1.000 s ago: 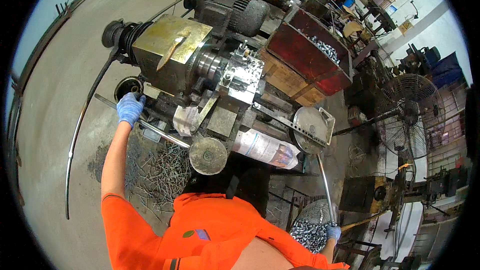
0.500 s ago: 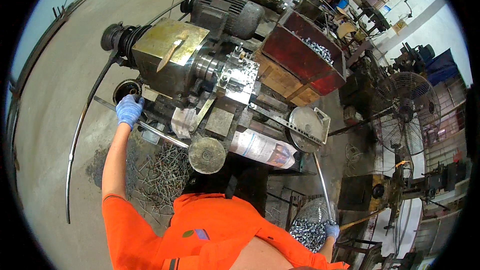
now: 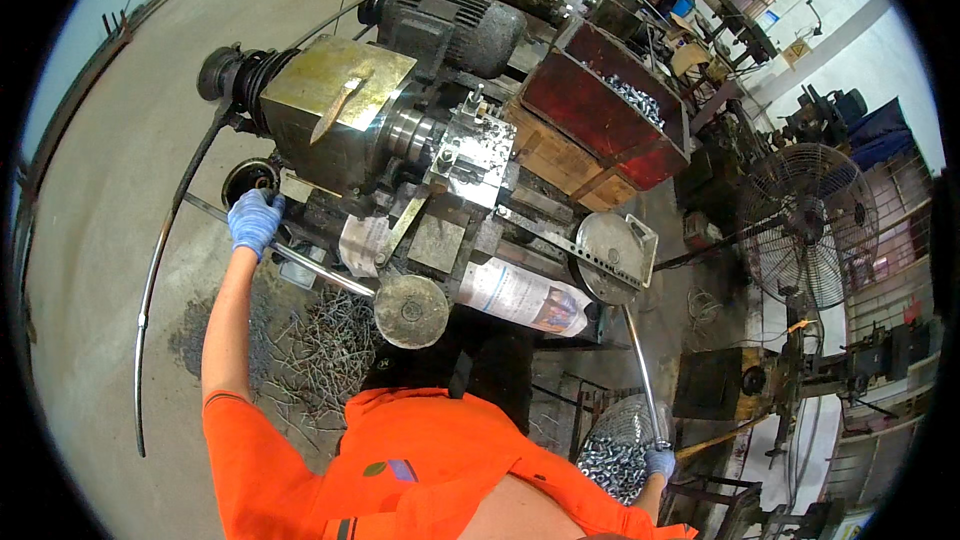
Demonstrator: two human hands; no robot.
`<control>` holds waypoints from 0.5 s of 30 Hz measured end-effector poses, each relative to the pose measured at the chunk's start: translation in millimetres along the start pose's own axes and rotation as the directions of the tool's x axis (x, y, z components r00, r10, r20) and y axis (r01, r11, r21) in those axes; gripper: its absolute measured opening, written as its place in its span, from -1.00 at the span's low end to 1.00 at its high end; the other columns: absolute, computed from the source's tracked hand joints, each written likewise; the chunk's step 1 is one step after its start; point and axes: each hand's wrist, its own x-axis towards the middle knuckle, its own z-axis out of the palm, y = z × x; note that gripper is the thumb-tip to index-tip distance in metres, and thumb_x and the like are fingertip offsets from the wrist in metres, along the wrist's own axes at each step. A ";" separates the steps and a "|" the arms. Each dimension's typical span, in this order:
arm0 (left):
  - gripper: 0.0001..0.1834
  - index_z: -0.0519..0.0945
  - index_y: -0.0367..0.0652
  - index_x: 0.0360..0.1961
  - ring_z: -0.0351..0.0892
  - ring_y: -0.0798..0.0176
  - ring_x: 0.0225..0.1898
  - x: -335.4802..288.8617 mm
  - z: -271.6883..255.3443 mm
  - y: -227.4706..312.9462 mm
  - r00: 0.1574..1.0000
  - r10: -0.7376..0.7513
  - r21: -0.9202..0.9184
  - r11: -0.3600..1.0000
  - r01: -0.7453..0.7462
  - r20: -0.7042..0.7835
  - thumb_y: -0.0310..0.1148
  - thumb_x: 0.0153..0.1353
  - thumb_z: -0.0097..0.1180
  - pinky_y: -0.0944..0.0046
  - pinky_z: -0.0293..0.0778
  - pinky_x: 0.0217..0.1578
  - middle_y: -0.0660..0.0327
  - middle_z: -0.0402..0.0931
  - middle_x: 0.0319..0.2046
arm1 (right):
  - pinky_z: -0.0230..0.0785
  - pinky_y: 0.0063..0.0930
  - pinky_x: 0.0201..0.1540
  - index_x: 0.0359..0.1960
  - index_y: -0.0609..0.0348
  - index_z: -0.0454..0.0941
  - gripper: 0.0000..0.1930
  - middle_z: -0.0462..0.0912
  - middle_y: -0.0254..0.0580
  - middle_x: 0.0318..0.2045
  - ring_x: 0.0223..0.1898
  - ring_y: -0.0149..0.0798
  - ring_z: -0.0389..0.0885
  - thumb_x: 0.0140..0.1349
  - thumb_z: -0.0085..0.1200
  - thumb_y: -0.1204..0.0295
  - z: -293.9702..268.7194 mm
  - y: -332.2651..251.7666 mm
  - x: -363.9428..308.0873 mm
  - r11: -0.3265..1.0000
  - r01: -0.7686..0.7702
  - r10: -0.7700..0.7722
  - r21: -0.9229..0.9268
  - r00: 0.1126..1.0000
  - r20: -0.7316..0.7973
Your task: The person machines metal parts using a lathe by placing pieces into the machine, operating control levers, and then moving finished parts into a basket.
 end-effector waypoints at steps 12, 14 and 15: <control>-0.69 0.66 0.01 -0.29 0.57 0.02 -0.24 0.2 2.1 0.5 0.999 -0.017 -0.017 1.000 0.017 -0.029 -0.05 0.05 0.11 0.09 0.46 -0.20 0.06 0.59 -0.33 | 0.38 -0.18 -0.03 -0.17 0.20 0.56 -0.51 0.56 0.18 -0.17 -0.06 0.11 0.51 -0.11 0.15 0.12 6.5 8.1 -2.0 1.000 0.001 -0.001 0.027 1.000 -0.020; -0.65 0.64 -0.04 -0.28 0.56 0.00 -0.23 0.6 3.1 -1.6 1.000 -0.011 -0.015 1.000 0.011 -0.019 -0.03 0.07 0.10 0.07 0.44 -0.20 0.04 0.58 -0.32 | 0.37 -0.18 -0.03 -0.17 0.20 0.55 -0.49 0.56 0.19 -0.16 -0.06 0.11 0.51 -0.13 0.17 0.11 0.2 0.7 -7.3 0.999 -0.014 0.014 0.034 1.000 0.001; -0.64 0.63 -0.06 -0.28 0.55 -0.02 -0.23 0.6 2.8 -1.7 1.000 -0.008 -0.014 1.000 0.008 -0.014 -0.02 0.08 0.09 0.06 0.43 -0.20 0.03 0.58 -0.32 | 0.37 -0.18 -0.03 -0.17 0.20 0.55 -0.48 0.56 0.19 -0.16 -0.06 0.11 0.51 -0.14 0.18 0.10 -2.7 -1.1 -9.1 0.999 -0.006 0.005 0.041 1.000 0.012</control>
